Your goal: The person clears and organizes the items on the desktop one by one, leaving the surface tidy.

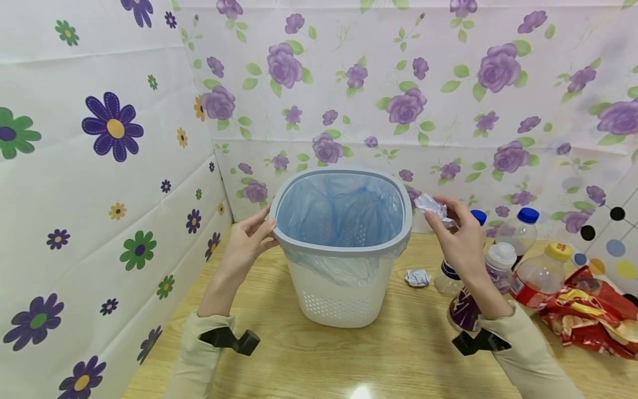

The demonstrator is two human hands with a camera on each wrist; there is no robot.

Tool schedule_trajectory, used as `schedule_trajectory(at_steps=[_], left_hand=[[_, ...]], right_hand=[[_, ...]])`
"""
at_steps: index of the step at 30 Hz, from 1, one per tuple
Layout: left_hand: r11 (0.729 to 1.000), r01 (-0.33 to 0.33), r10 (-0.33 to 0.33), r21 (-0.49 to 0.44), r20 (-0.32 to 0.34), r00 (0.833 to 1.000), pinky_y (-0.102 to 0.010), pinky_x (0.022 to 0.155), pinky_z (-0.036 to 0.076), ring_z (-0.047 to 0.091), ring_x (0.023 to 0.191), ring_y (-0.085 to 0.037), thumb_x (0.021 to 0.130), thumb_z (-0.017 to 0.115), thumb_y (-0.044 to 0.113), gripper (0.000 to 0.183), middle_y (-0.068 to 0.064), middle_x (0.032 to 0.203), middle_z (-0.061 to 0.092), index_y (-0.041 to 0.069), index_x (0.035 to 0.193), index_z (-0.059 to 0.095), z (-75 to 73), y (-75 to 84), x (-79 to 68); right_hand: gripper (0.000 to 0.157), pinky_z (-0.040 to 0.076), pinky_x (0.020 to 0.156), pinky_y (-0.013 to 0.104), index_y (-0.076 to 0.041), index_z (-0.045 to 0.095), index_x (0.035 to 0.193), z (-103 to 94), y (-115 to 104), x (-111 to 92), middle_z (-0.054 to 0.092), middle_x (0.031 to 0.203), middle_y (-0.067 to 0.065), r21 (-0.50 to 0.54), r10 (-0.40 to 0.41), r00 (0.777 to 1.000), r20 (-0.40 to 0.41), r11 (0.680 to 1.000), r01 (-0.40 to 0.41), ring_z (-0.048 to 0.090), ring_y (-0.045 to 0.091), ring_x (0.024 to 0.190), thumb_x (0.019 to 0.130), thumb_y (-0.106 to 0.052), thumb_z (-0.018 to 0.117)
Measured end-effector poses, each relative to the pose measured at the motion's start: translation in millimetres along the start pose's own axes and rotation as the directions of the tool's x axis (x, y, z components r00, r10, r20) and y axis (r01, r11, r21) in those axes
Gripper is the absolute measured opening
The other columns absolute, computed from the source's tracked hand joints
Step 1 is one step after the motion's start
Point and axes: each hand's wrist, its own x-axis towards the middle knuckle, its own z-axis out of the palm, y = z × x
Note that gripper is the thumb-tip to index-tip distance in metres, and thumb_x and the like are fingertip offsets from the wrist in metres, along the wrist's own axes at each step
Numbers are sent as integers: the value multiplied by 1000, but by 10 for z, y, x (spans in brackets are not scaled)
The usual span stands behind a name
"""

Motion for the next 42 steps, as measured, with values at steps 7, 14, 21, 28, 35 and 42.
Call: schedule_trajectory(at_steps=[7,14,21,28,35,42], left_hand=[[1000,-1,1,-6,1,1000,-23,81,57,61,84,-5,99,54,16,55,-4,118,62,10,150,35,-8,-8,-3],[1000,-5,5,0,-1,1000,-23,81,58,61,84,-6,99,55,17,55,-6,119,61,10,150,36,-8,-12,-3],[1000,-2,2,4,1,1000,-23,82,57,61,85,-6,99,55,17,55,-8,121,60,11,150,36,1,-7,-4],[1000,3,-3,-5,-5,1000,-23,81,57,60,84,-6,99,54,17,54,-3,114,62,11,149,36,3,-10,-4],[1000,4,-5,-9,-8,1000,-22,81,57,60,84,-6,99,55,18,54,-1,110,63,11,149,36,-4,-21,5],[1000,0,0,-1,-5,1000,-23,81,57,60,85,-6,99,55,18,54,-2,113,63,11,149,36,-6,-28,1]], right_hand=[[41,43,64,7,-10,57,132,-10,-82,51,60,123,12,-26,-12,1000,6,1000,12,52,-6,92,93,-20,66],[44,43,66,7,-11,55,132,-59,-167,92,57,127,10,-4,6,999,52,1000,-6,52,-4,97,91,-21,68],[47,44,72,6,-11,55,132,-82,-222,121,56,129,9,-31,24,992,121,999,-20,49,-6,105,91,-27,69],[45,45,67,8,-10,56,132,-95,-308,175,58,123,9,-47,-24,981,195,998,34,52,-5,98,91,-25,68],[42,46,65,11,-10,57,130,-77,-353,216,60,122,11,-74,-65,961,269,993,88,52,-4,91,93,-25,66],[42,47,73,6,-13,58,131,-66,-418,243,59,127,12,-67,-65,959,275,994,86,55,-11,88,92,-26,67]])
